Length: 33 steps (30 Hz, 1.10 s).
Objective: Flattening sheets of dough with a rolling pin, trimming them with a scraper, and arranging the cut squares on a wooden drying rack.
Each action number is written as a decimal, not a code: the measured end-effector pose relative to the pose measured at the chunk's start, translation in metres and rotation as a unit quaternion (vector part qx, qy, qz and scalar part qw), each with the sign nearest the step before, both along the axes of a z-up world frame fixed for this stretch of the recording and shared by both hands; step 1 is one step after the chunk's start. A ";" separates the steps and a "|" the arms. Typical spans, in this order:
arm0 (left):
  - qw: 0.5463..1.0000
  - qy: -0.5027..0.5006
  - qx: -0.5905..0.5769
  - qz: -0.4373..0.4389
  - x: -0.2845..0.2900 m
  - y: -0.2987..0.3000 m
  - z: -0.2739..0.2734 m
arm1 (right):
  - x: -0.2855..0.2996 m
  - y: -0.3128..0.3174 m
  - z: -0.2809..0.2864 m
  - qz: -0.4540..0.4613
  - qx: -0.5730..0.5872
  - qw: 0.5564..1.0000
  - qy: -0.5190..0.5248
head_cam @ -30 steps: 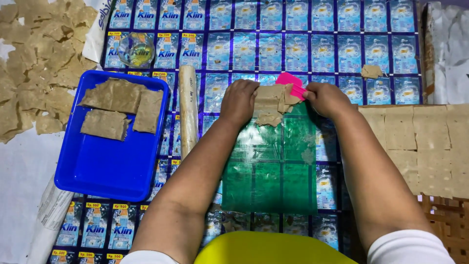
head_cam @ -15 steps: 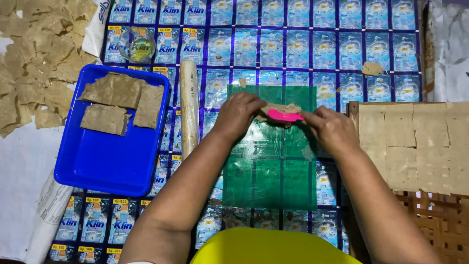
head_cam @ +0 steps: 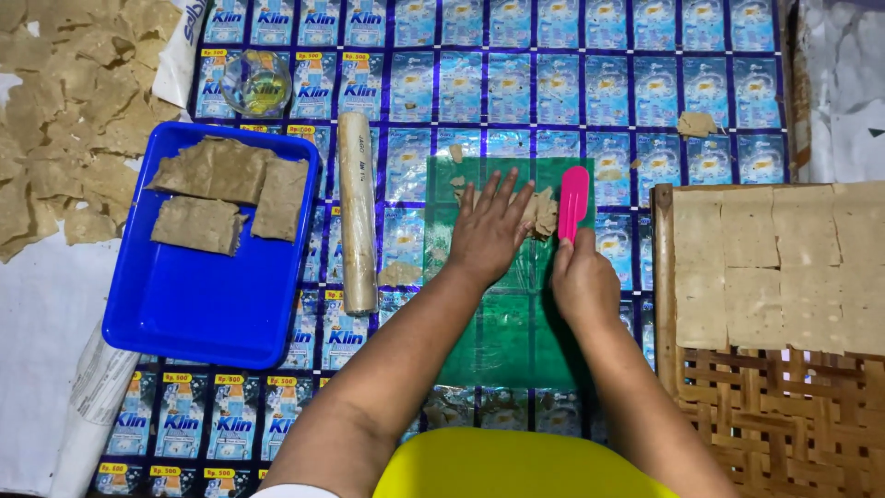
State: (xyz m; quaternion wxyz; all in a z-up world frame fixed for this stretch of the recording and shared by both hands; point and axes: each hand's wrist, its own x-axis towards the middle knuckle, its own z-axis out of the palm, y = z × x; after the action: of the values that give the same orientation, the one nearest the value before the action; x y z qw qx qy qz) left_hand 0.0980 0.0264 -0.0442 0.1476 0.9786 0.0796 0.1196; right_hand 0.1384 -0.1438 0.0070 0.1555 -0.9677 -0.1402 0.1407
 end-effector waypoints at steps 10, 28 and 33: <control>1.000 -0.005 0.025 0.014 0.014 0.003 -0.018 | -0.008 0.035 -0.016 0.032 -0.031 0.999 0.005; 0.966 -0.023 -0.256 0.036 -0.014 0.042 0.027 | 0.023 0.014 0.007 0.001 0.071 0.992 0.107; 0.972 -0.077 -0.213 0.068 -0.027 0.071 -0.015 | 0.042 0.002 0.002 -0.006 0.108 0.992 -0.061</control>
State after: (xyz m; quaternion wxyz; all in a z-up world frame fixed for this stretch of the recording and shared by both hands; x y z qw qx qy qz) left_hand 0.0709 0.0971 -0.0596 0.3498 0.9049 0.1576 0.1845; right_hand 0.1803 -0.1419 0.0095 0.2507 -0.9530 -0.1576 0.0642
